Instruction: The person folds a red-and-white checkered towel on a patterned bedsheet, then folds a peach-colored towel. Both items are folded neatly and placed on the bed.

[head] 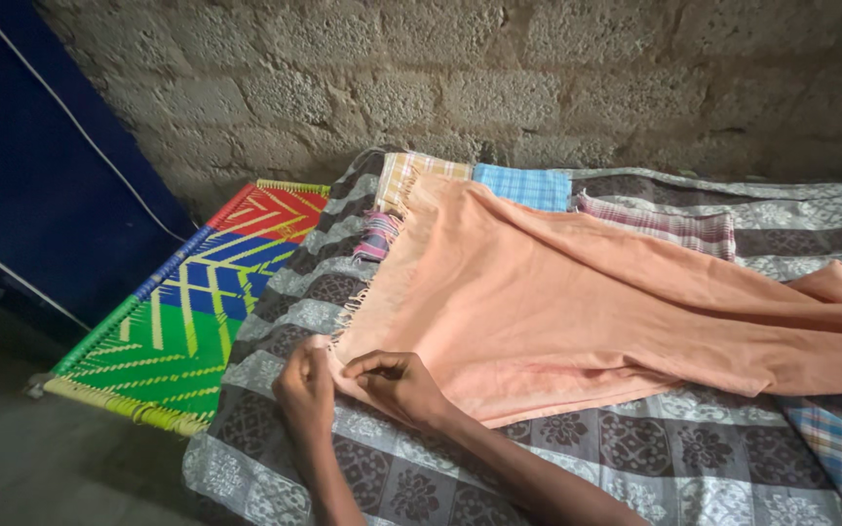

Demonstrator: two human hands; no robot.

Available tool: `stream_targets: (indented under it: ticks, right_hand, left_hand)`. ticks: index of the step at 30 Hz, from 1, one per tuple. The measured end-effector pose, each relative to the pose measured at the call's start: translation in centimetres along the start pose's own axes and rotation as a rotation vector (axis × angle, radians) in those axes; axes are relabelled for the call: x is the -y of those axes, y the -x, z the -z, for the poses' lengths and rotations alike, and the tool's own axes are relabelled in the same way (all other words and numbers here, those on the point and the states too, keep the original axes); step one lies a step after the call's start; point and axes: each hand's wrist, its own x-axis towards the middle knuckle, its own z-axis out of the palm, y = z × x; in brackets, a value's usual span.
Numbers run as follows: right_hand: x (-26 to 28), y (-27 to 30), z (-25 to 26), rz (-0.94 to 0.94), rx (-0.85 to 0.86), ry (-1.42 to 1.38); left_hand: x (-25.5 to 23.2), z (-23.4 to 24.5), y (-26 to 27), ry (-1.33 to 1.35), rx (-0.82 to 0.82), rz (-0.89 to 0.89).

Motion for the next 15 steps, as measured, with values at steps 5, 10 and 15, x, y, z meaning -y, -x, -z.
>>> stream_targets:
  ticks: [5, 10, 15]
  right_hand:
    - [0.9, 0.4, -0.1, 0.234, -0.015, 0.089]
    - [1.5, 0.4, 0.5, 0.132, -0.007, 0.088]
    - [2.4, 0.3, 1.4, 0.192, -0.083, 0.587]
  left_hand:
    - [1.2, -0.2, 0.4, 0.043, 0.141, 0.004]
    - [2.4, -0.3, 0.5, 0.239, 0.100, 0.112]
    - [2.1, 0.2, 0.9, 0.307, -0.002, 0.042]
